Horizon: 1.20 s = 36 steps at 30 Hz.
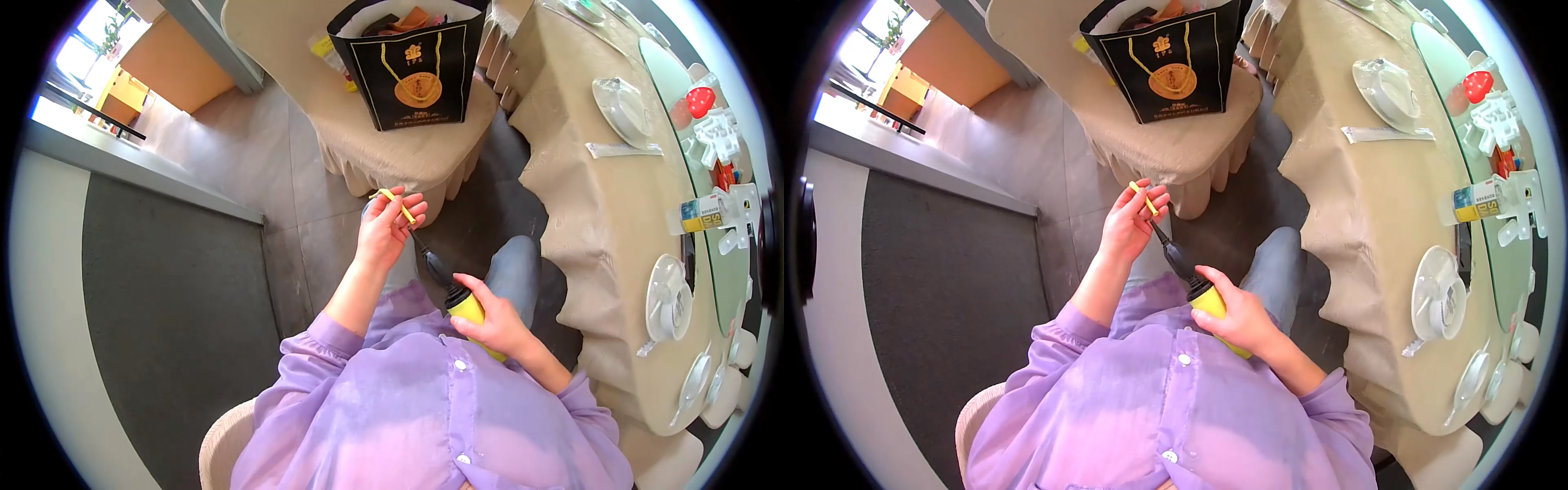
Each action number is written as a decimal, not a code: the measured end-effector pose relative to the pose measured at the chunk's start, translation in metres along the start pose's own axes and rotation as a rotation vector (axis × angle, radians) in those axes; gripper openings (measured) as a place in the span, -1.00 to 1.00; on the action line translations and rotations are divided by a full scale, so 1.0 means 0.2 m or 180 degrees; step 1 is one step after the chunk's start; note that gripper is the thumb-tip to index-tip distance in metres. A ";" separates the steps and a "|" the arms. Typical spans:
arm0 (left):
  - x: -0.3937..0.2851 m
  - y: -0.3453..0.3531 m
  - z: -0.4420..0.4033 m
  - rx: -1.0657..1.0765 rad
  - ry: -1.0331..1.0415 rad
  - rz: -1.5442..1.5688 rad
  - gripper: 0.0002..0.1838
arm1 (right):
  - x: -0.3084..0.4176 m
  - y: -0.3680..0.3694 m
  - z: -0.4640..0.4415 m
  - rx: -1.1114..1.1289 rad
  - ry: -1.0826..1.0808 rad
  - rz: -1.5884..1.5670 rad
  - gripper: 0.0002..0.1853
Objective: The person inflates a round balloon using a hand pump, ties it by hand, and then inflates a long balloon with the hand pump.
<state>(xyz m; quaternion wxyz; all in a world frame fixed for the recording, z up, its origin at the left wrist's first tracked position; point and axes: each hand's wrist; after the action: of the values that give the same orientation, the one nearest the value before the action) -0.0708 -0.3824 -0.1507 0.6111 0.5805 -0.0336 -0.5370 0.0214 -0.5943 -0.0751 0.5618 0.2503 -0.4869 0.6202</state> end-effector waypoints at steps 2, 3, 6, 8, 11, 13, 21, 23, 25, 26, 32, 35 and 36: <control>-0.02 0.02 0.01 0.0007 0.0022 -0.0046 -0.75 | 0.02 0.01 0.01 -0.0034 0.0009 0.0041 -0.35; -0.02 0.03 0.01 0.0027 0.0028 -0.0051 -0.75 | 0.01 0.02 0.01 -0.0151 -0.0075 0.0097 -0.36; -0.03 0.04 0.02 0.0038 0.0032 -0.0027 -0.75 | 0.02 0.02 0.02 -0.0282 -0.0148 0.0191 -0.36; -0.02 0.04 0.02 0.0035 0.0025 0.0001 -0.76 | 0.03 0.01 0.03 -0.0291 -0.0135 0.0232 -0.36; -0.02 0.03 0.02 0.0086 0.0002 -0.0027 -0.76 | 0.02 0.02 0.03 -0.0237 -0.0049 0.0223 -0.36; -0.01 0.03 0.02 0.0130 0.0002 -0.0018 -0.76 | 0.01 0.02 0.03 -0.0352 -0.0086 0.0285 -0.36; -0.01 0.02 0.01 0.0147 0.0033 -0.0110 -0.76 | 0.03 0.02 0.04 -0.0387 -0.0089 0.0368 -0.36; -0.01 0.02 0.01 0.0161 0.0040 -0.0080 -0.76 | 0.03 0.02 0.04 -0.0404 -0.0109 0.0384 -0.35; -0.01 0.03 0.01 0.0139 0.0031 -0.0088 -0.76 | 0.03 0.02 0.04 -0.0359 -0.0058 0.0393 -0.35; -0.01 0.03 0.02 0.0116 0.0021 -0.0095 -0.76 | 0.03 0.02 0.04 -0.0356 -0.0059 0.0392 -0.35; 0.00 0.02 0.01 0.0163 0.0057 -0.0133 -0.76 | 0.02 0.03 0.04 -0.0397 -0.0067 0.0466 -0.36; 0.00 0.02 0.02 0.0112 0.0061 -0.0073 -0.76 | 0.02 0.03 0.04 -0.0378 -0.0065 0.0488 -0.36; 0.00 0.03 0.02 0.0113 0.0058 -0.0072 -0.76 | 0.02 0.03 0.04 -0.0377 -0.0076 0.0504 -0.36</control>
<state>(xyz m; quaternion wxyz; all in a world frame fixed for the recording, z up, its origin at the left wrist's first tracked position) -0.0701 -0.3856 -0.1453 0.5949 0.5964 -0.0310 -0.5380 0.0137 -0.5986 -0.0700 0.5191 0.1848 -0.5476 0.6297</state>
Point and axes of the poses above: each hand's wrist, its own z-axis away from the middle knuckle, its own y-axis out of the palm, x = y × z, and after that the axes turned 1 degree about y, right-handed
